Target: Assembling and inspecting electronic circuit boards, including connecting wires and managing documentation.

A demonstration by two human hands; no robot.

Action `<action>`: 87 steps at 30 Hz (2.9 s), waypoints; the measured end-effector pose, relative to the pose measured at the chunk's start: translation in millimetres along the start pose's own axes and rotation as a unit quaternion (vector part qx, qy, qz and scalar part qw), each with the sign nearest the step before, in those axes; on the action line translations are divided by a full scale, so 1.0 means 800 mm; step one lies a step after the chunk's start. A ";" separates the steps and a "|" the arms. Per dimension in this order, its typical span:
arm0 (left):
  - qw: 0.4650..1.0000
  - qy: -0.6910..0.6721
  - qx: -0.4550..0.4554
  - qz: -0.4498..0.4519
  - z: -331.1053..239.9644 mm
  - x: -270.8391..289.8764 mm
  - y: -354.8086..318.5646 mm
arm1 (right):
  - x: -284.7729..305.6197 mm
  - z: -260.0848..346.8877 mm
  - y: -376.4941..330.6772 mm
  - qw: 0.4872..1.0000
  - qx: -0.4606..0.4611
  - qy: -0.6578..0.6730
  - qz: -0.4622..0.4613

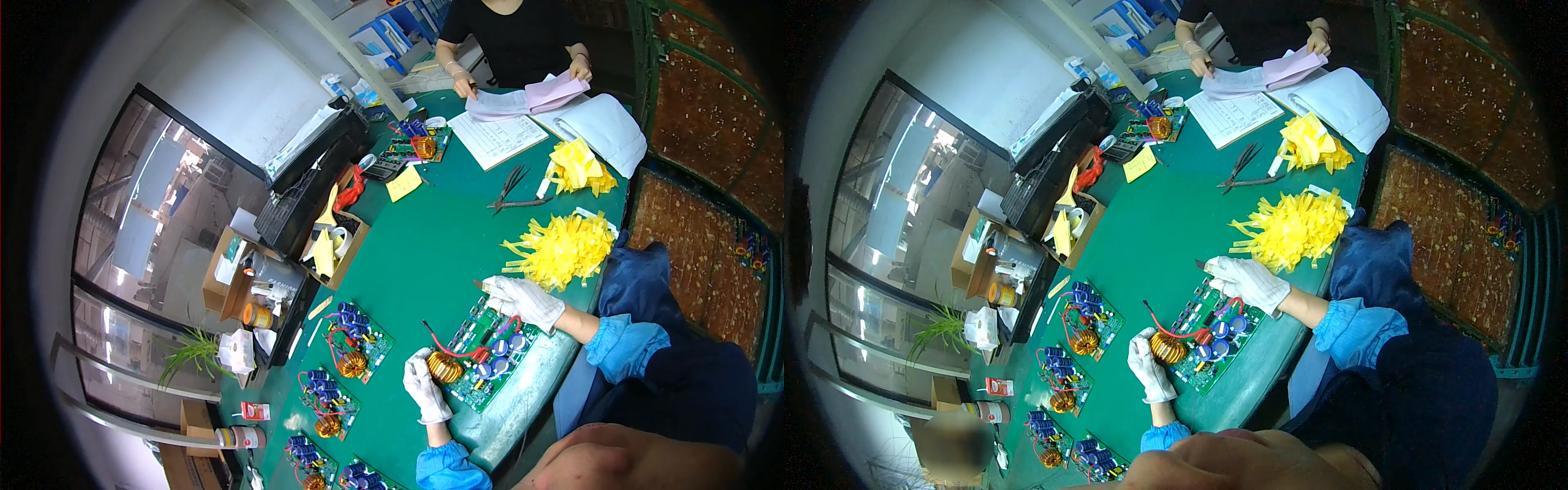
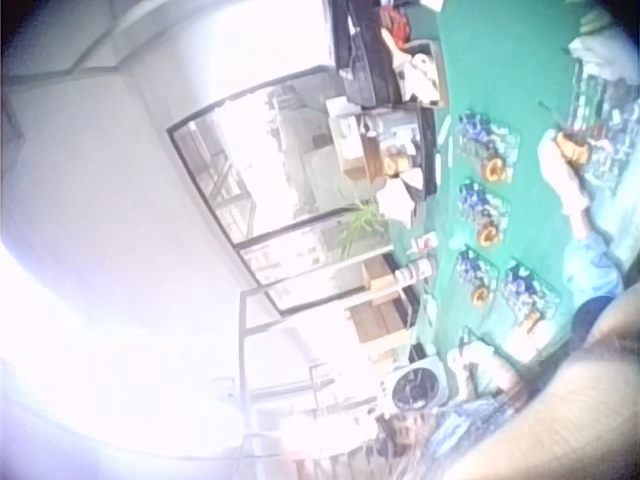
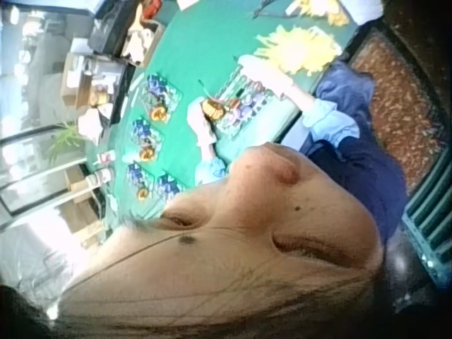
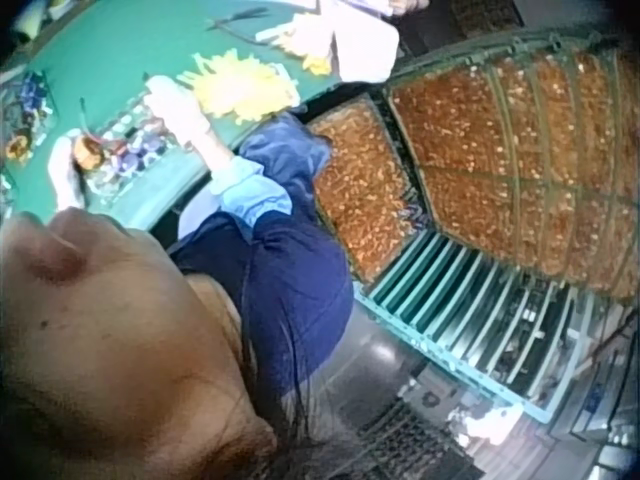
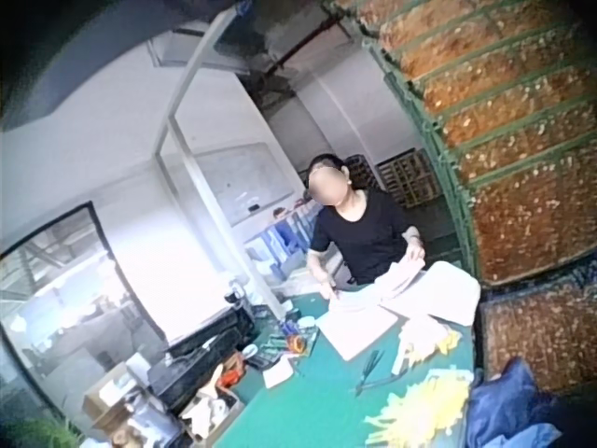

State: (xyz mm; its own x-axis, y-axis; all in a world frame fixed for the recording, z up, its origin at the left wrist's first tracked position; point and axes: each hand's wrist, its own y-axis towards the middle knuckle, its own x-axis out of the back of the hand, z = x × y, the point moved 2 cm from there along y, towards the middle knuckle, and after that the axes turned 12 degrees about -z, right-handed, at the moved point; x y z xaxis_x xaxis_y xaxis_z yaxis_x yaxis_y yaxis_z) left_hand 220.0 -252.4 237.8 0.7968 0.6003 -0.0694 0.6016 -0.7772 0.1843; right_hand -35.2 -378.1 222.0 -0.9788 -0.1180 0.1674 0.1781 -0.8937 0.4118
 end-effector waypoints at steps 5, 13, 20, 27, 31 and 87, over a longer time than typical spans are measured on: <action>1.000 0.012 -0.008 -0.004 0.002 0.006 0.001 | 0.007 0.019 -0.001 0.995 0.009 -0.098 0.019; 1.000 0.011 -0.003 -0.003 0.000 0.003 -0.001 | 0.012 0.028 -0.002 0.993 0.007 -0.112 0.024; 1.000 0.008 -0.001 0.000 -0.007 -0.001 -0.002 | 0.011 0.028 -0.002 0.994 0.040 -0.095 0.025; 1.000 0.021 -0.003 0.001 -0.003 0.002 0.001 | 0.010 0.050 0.000 0.985 0.084 -0.148 -0.039; 1.000 0.006 0.002 0.005 0.000 0.003 -0.001 | 0.013 0.057 0.004 0.927 0.165 -0.306 -0.138; 0.907 -0.356 0.125 -0.188 0.015 0.195 0.051 | -0.110 0.142 -0.104 0.808 0.244 -0.046 0.534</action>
State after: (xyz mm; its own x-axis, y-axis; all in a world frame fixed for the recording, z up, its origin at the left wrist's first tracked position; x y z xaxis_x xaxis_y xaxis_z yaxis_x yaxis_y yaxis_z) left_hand 369.2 -193.0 222.8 0.3134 0.6272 -0.7130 0.7622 -0.6140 -0.2051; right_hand 47.5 -243.9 274.9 -0.2328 -0.6566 0.7174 0.9571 -0.0237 0.2889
